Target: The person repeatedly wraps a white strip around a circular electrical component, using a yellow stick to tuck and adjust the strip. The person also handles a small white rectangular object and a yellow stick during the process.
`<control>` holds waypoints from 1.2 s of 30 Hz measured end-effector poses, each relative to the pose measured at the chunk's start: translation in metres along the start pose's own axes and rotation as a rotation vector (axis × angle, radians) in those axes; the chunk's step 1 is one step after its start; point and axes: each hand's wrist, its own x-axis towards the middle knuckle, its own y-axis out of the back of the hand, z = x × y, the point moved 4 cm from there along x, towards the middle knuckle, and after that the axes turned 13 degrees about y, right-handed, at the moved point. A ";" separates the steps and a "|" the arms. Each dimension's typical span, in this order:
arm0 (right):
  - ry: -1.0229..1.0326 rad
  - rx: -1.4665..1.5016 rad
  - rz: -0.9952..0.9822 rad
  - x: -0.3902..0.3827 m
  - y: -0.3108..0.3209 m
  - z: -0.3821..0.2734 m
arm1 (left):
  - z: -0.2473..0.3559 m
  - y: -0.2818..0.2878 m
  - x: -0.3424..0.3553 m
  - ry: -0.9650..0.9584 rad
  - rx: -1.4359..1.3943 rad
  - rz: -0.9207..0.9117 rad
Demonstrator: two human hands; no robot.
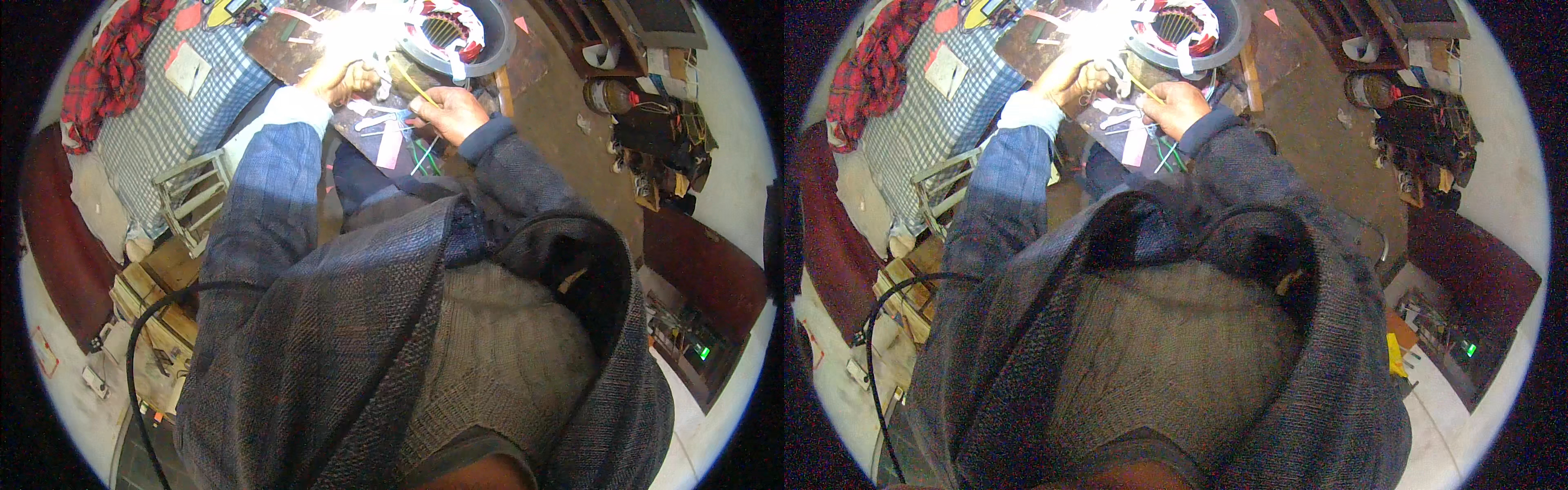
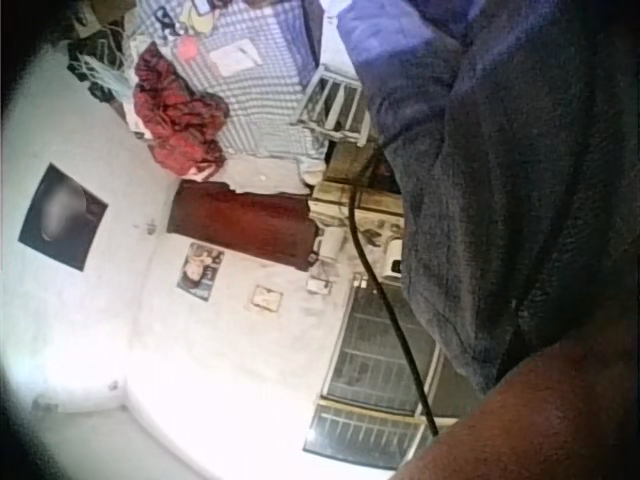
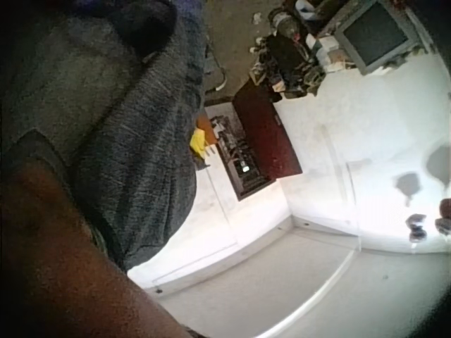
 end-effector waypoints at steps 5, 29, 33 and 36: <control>0.133 0.070 0.087 0.022 -0.012 -0.017 | -0.045 -0.039 -0.028 0.119 0.104 -0.186; -0.257 -0.115 0.368 0.066 0.075 -0.056 | 0.064 -0.167 -0.137 0.106 0.616 -0.105; -0.124 -0.405 0.158 0.099 0.066 -0.055 | 0.071 -0.164 -0.142 0.063 0.640 -0.147; -0.125 -0.657 0.153 0.109 0.066 -0.056 | 0.071 -0.157 -0.142 0.006 0.927 -0.129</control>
